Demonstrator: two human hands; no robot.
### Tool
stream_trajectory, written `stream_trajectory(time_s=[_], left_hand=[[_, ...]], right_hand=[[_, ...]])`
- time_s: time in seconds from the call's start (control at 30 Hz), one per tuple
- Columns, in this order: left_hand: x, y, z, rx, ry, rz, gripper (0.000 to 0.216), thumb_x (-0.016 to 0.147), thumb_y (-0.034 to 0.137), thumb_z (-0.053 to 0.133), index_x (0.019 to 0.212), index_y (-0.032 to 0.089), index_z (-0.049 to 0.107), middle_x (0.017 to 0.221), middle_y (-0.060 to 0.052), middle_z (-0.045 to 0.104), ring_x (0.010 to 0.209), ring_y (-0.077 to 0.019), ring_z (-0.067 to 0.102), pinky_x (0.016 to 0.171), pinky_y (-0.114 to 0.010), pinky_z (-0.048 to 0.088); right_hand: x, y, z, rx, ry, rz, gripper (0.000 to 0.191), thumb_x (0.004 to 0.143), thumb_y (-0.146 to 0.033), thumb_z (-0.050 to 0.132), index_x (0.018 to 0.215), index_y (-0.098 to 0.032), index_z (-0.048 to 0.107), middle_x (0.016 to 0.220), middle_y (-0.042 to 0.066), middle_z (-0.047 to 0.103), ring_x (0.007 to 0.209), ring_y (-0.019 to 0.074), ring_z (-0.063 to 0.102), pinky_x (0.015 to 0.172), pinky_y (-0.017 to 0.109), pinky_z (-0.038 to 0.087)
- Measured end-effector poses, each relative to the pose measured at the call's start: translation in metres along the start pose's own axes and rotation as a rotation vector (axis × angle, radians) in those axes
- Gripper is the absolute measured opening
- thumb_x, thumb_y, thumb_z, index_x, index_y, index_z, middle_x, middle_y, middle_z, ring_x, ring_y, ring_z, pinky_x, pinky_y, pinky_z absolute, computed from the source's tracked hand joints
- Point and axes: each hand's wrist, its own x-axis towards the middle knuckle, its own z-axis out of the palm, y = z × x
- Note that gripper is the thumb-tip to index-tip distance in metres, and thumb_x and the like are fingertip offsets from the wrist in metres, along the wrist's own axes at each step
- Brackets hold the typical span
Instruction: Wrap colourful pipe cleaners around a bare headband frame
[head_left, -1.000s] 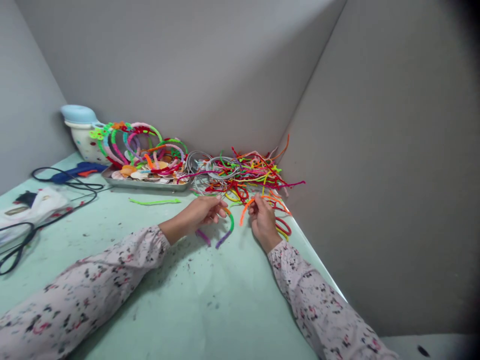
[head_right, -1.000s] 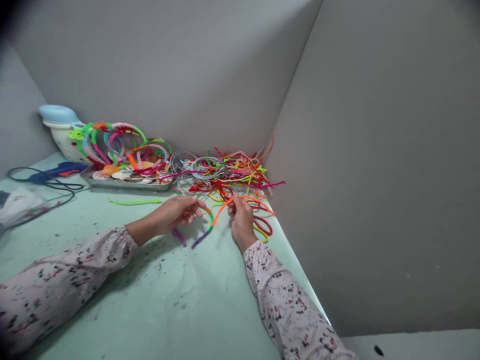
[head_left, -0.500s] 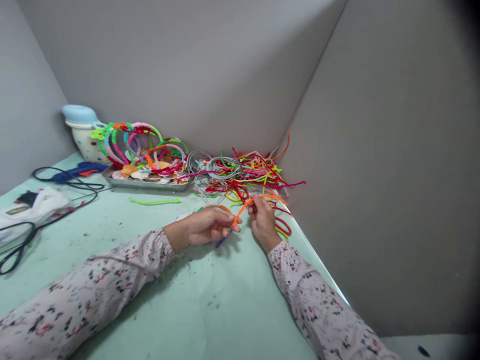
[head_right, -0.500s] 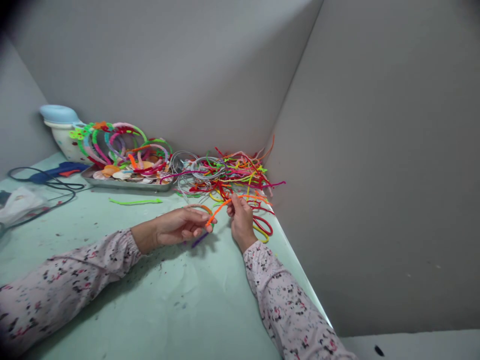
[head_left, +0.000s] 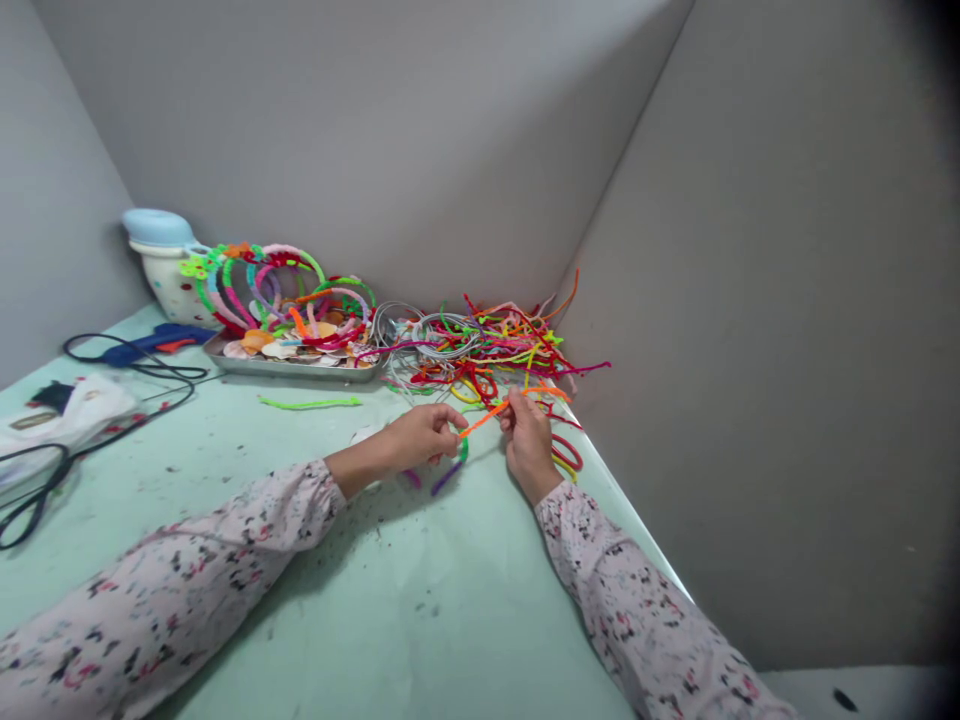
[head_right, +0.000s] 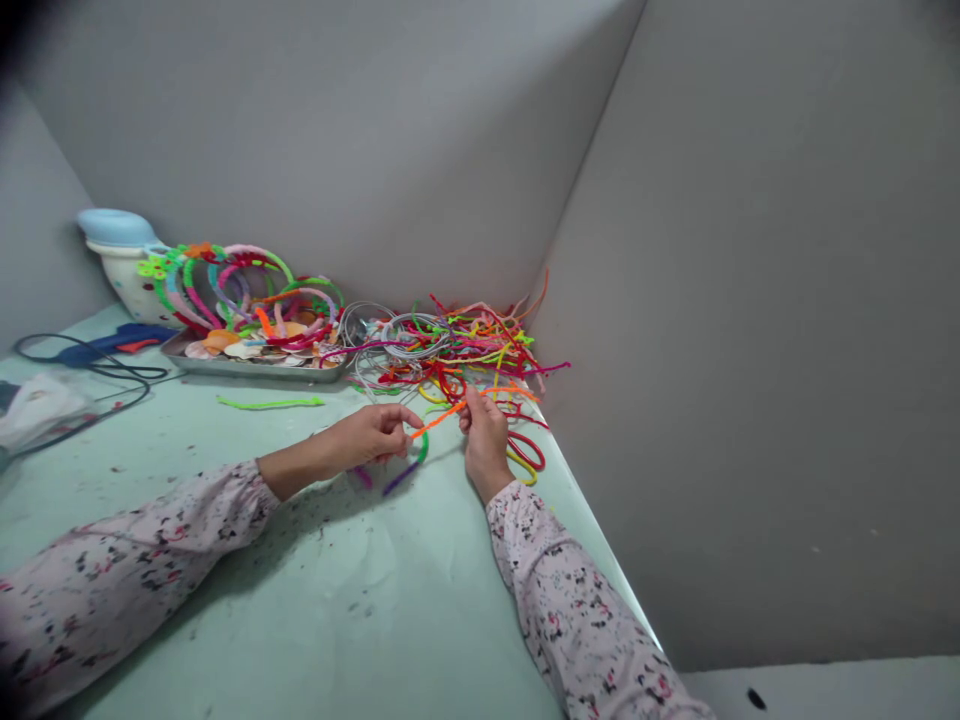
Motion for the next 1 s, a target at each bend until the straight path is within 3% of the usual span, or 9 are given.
stream_trajectory(time_s=[0.13,0.23,0.33,0.47,0.6,0.77,1.0], left_hand=[[-0.002,0.0,0.002,0.529,0.218,0.217,0.035,0.072,0.014,0.052,0.106,0.02,0.06,0.064,0.003,0.057,0.056,-0.0124,0.049,0.055,-0.022,0.033],[-0.004,0.0,0.003,0.823,0.321,0.196,0.038,0.076,0.015,0.05,0.111,0.021,0.061,0.08,-0.004,0.067,0.067,-0.0172,0.058,0.061,-0.025,0.035],[-0.004,-0.003,0.0,0.918,0.316,0.168,0.034,0.076,0.014,0.05,0.105,0.021,0.066,0.095,-0.008,0.069,0.078,-0.0202,0.061,0.065,-0.026,0.037],[-0.001,-0.004,-0.013,0.828,0.24,0.146,0.031,0.073,0.017,0.053,0.099,0.021,0.07,0.079,-0.005,0.069,0.066,-0.0177,0.059,0.059,-0.024,0.035],[0.001,0.003,-0.022,0.519,-0.025,0.099,0.023,0.077,0.031,0.056,0.086,0.018,0.072,0.065,-0.001,0.066,0.057,-0.0149,0.054,0.054,-0.022,0.035],[0.0,0.012,-0.015,0.253,0.02,0.122,0.03,0.077,0.042,0.059,0.086,0.016,0.069,0.082,-0.003,0.068,0.072,-0.0159,0.058,0.062,-0.022,0.04],[-0.003,0.012,-0.006,0.024,-0.017,0.047,0.024,0.075,0.038,0.061,0.068,0.016,0.056,0.057,0.003,0.054,0.049,-0.0086,0.043,0.048,-0.02,0.033]], right_hand=[[0.001,0.002,0.001,-0.039,0.037,-0.01,0.036,0.071,-0.05,0.07,0.064,-0.019,0.053,0.054,-0.007,0.048,0.045,0.0066,0.04,0.042,0.022,0.03],[-0.001,0.005,0.001,-0.057,0.04,-0.005,0.036,0.072,-0.052,0.069,0.065,-0.02,0.054,0.054,-0.007,0.049,0.045,0.0068,0.041,0.043,0.022,0.031],[-0.003,0.006,0.001,-0.064,-0.003,0.013,0.035,0.071,-0.051,0.07,0.065,-0.02,0.055,0.055,-0.006,0.051,0.046,0.0067,0.043,0.043,0.021,0.032],[-0.004,0.005,0.0,-0.106,-0.076,0.016,0.035,0.072,-0.05,0.069,0.063,-0.019,0.054,0.055,-0.006,0.052,0.047,0.0066,0.044,0.045,0.02,0.033],[-0.008,0.001,0.003,-0.112,-0.126,-0.009,0.037,0.075,-0.051,0.067,0.062,-0.02,0.051,0.054,-0.006,0.051,0.047,0.0072,0.043,0.046,0.021,0.033],[-0.022,-0.002,0.012,-0.194,-0.208,-0.055,0.038,0.077,-0.052,0.064,0.06,-0.02,0.052,0.052,-0.006,0.051,0.048,0.0086,0.044,0.05,0.023,0.035],[-0.033,-0.002,0.022,-0.15,-0.266,-0.039,0.037,0.075,-0.049,0.068,0.058,-0.02,0.052,0.05,-0.007,0.045,0.045,0.0078,0.037,0.045,0.023,0.03]])
